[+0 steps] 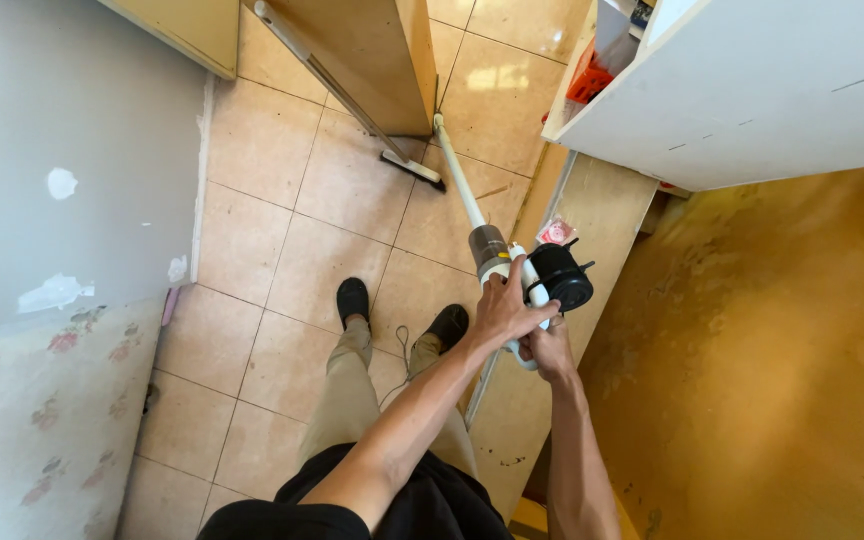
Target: The recorder is assembling and connecting the various components of a cordless vacuum cleaner.
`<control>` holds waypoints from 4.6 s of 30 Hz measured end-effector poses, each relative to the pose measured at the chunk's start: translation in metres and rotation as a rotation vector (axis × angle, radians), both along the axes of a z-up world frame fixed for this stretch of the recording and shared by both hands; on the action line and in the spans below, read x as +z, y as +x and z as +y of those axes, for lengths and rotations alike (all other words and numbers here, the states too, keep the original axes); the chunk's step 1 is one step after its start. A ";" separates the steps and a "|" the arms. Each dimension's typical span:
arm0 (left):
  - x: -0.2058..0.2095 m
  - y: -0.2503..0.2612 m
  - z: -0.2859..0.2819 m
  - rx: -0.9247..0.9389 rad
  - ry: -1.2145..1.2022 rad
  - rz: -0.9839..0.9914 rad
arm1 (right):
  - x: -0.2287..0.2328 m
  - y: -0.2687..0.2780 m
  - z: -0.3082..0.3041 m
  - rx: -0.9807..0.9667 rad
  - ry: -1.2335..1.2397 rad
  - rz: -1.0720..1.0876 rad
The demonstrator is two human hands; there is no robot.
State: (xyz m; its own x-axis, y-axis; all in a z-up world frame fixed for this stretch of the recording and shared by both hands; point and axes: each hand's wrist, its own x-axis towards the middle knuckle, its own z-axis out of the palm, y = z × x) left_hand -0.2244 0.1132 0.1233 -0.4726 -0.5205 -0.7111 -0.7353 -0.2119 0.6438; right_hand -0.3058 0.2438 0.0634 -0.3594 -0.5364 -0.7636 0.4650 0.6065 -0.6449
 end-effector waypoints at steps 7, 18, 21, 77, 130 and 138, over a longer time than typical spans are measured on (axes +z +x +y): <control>-0.008 0.010 0.022 0.000 -0.057 0.028 | 0.005 0.007 0.019 -0.031 0.005 -0.045; -0.003 0.016 0.048 -0.006 -0.005 0.018 | 0.010 0.011 0.049 0.024 0.045 -0.007; -0.005 0.026 0.053 0.060 0.025 0.064 | 0.011 0.003 0.060 0.303 0.131 0.241; 0.049 0.100 0.043 0.270 0.268 0.564 | 0.180 0.066 0.006 0.850 0.398 0.879; -0.114 0.645 -0.321 0.357 0.060 -0.073 | -0.136 0.629 -0.378 -0.018 -0.025 -0.205; -0.121 0.679 -0.248 0.420 0.013 -0.087 | -0.164 0.662 -0.292 -0.089 -0.199 -0.578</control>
State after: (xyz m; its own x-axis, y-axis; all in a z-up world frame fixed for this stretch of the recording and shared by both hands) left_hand 0.4548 -0.1352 0.0024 -0.1591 -0.6454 -0.7471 -0.6348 -0.5126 0.5781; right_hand 0.3557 -0.0479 -0.1007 0.0327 -0.6754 -0.7368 0.8162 0.4435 -0.3703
